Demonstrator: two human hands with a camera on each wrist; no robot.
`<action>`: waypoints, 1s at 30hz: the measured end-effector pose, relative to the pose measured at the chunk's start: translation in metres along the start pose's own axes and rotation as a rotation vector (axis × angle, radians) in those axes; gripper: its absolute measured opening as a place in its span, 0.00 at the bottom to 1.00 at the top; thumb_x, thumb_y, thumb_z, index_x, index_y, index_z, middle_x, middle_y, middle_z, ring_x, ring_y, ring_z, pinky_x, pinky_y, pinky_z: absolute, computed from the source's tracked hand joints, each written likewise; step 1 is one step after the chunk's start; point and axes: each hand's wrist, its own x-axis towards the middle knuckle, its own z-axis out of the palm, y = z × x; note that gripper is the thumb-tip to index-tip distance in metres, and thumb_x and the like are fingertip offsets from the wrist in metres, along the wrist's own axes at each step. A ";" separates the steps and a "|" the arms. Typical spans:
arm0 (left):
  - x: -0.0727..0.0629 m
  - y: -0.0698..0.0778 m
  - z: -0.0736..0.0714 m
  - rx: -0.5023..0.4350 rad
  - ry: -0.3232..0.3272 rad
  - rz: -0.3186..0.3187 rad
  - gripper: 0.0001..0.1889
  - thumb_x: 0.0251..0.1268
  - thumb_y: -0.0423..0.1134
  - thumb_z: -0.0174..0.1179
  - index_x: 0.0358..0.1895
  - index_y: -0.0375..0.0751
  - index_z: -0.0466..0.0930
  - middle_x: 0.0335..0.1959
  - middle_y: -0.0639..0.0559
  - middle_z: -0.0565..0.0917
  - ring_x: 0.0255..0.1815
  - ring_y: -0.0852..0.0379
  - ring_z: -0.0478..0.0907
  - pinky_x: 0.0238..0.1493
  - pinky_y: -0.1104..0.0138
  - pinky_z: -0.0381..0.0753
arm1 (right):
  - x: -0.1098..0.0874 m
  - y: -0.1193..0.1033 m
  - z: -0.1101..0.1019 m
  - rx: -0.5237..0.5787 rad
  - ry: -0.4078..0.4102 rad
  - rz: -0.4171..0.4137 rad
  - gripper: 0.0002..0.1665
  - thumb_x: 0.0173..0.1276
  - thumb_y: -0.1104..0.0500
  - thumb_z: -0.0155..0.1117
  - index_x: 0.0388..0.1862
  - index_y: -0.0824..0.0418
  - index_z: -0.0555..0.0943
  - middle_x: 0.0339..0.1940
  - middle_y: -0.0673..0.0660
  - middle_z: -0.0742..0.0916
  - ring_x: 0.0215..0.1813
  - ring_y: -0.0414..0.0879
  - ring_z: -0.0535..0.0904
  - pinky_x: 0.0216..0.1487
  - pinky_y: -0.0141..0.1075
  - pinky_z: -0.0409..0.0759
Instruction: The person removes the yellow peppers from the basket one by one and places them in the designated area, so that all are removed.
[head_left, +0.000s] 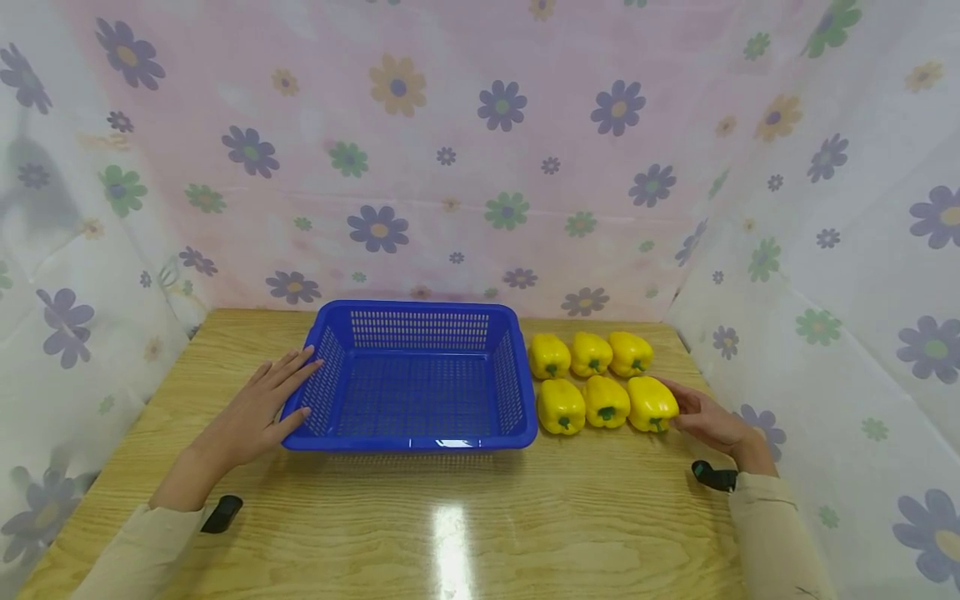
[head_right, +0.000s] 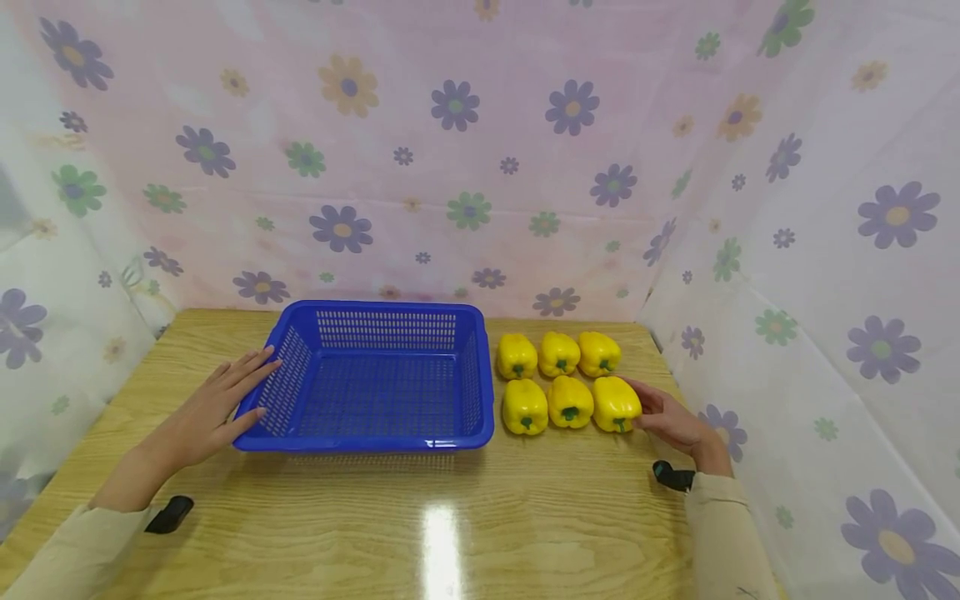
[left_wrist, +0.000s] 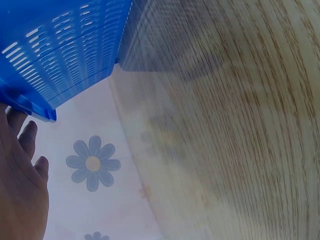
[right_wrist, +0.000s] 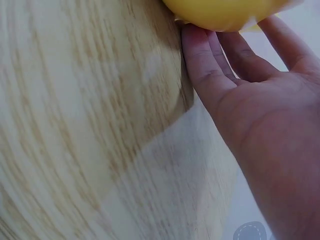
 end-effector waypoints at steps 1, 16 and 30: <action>0.000 0.000 0.000 0.000 0.001 -0.002 0.35 0.74 0.42 0.59 0.80 0.39 0.59 0.82 0.38 0.55 0.82 0.34 0.50 0.83 0.46 0.37 | 0.000 0.000 0.000 -0.001 0.001 -0.004 0.46 0.74 0.75 0.48 0.84 0.66 0.40 0.75 0.34 0.68 0.72 0.28 0.68 0.66 0.26 0.73; 0.003 0.001 0.000 0.004 -0.006 -0.008 0.35 0.74 0.43 0.59 0.80 0.39 0.59 0.82 0.39 0.56 0.81 0.33 0.51 0.80 0.40 0.44 | -0.006 0.001 0.002 -0.035 0.022 -0.026 0.45 0.74 0.75 0.46 0.84 0.66 0.41 0.76 0.35 0.68 0.73 0.28 0.66 0.66 0.26 0.73; 0.005 -0.007 0.001 -0.074 0.001 -0.016 0.35 0.72 0.44 0.61 0.78 0.39 0.62 0.82 0.39 0.56 0.82 0.33 0.48 0.81 0.42 0.40 | -0.015 -0.015 0.011 -0.192 0.196 0.011 0.39 0.80 0.68 0.49 0.82 0.72 0.46 0.70 0.32 0.70 0.65 0.26 0.74 0.59 0.27 0.79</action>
